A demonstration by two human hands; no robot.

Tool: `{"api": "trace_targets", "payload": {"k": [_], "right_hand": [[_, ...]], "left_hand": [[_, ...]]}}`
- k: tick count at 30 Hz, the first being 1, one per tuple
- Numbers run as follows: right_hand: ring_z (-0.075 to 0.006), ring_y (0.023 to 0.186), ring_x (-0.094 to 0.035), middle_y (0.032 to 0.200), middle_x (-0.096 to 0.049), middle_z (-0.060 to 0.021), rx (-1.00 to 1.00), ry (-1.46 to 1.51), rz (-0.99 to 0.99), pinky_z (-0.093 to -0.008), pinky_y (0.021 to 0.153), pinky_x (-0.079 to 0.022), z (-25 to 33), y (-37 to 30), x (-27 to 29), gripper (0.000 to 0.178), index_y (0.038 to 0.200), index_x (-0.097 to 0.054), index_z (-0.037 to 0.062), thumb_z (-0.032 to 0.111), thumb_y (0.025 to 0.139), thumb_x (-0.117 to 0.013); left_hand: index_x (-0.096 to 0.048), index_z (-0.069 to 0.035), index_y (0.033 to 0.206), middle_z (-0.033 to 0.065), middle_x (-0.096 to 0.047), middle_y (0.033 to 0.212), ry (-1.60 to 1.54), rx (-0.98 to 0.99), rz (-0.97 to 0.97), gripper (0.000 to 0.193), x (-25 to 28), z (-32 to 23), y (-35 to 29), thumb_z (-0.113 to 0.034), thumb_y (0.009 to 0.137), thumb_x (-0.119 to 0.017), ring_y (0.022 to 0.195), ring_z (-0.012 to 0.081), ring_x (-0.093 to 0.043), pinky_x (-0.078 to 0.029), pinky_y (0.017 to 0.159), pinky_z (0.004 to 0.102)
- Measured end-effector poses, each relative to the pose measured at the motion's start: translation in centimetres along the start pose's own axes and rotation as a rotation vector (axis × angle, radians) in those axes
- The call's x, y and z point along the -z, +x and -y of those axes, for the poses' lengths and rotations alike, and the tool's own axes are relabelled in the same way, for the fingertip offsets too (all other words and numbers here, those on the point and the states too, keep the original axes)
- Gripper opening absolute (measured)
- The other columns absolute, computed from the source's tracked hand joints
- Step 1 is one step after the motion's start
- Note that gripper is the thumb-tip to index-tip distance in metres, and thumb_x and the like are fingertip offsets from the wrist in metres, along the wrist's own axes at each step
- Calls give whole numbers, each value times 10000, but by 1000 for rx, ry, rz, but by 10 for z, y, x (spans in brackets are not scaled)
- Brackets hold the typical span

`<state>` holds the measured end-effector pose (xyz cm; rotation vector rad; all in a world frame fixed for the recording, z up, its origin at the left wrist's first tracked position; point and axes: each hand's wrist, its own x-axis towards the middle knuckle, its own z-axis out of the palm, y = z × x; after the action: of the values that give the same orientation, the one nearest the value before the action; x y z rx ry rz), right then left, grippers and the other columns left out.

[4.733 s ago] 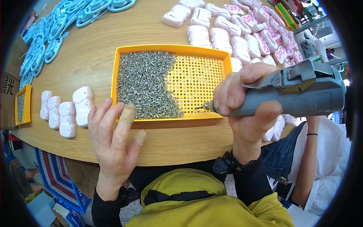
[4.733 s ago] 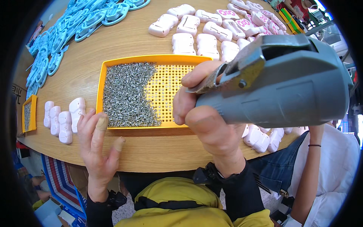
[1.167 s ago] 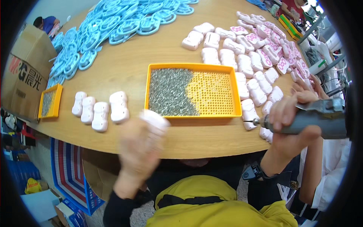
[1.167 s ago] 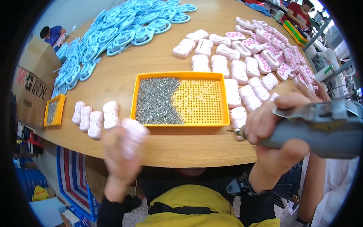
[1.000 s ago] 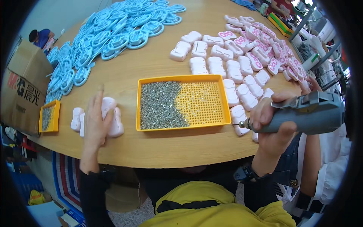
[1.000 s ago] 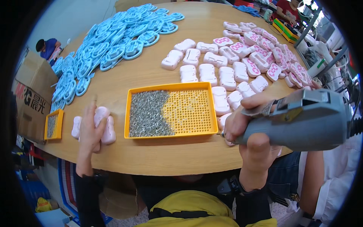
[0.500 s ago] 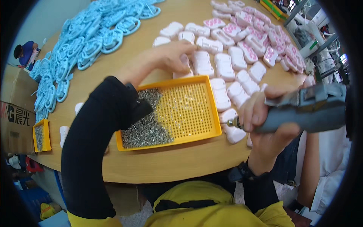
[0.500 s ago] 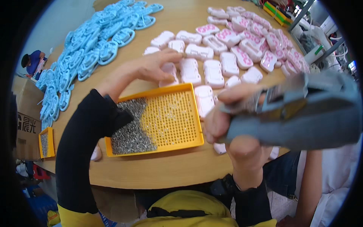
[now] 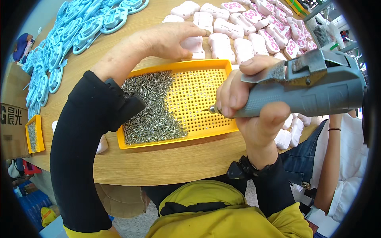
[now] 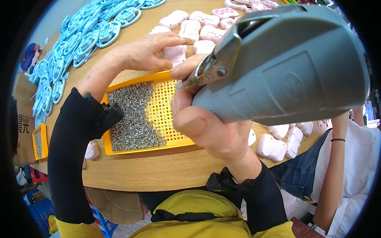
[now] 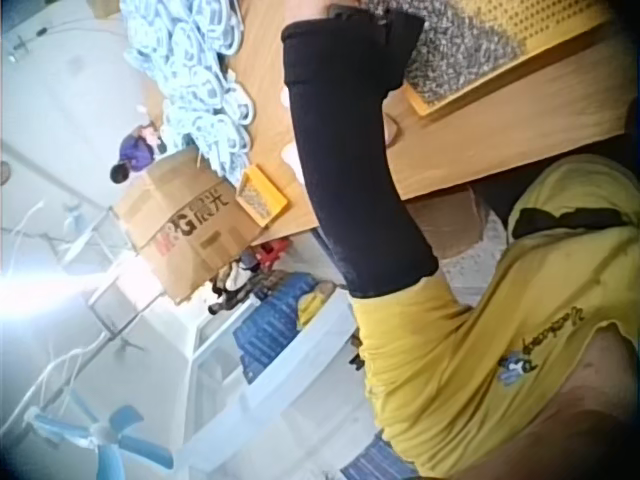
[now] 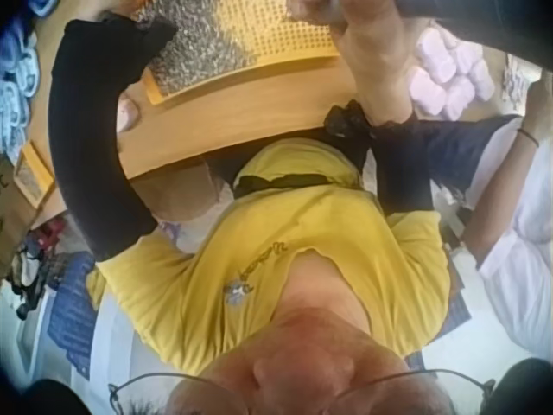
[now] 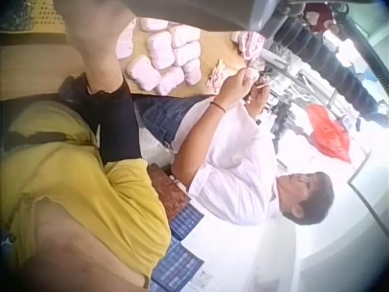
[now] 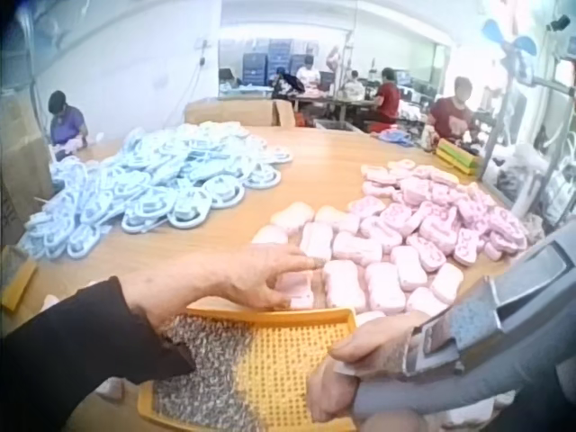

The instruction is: Manually assemble small plastic housings using an electric screwdriver and organized components.

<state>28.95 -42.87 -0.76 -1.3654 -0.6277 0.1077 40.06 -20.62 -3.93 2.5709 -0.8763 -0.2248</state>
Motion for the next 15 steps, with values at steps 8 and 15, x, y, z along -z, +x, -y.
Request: {"api": "trace_targets", "payload": {"k": [8, 15], "right_hand": [[-125, 537, -498, 687, -496, 10, -3, 66, 10, -276, 525, -433, -10, 2, -6, 728, 1138, -467, 52, 688, 809, -602], [-141, 539, -499, 684, -494, -7, -18, 108, 12, -283, 527, -429, -13, 1, -7, 686, 1097, -470, 58, 657, 808, -639]], "left_hand": [[-367, -115, 1468, 232, -429, 1425, 104, 38, -65, 822, -8, -5, 8, -306, 762, -742, 1344, 373, -391, -351, 1101, 428], [-253, -89, 1510, 299, -437, 1376, 187, 10, -222, 929, -17, -3, 11, -303, 743, -733, 1292, 388, -443, -362, 1086, 441]]}}
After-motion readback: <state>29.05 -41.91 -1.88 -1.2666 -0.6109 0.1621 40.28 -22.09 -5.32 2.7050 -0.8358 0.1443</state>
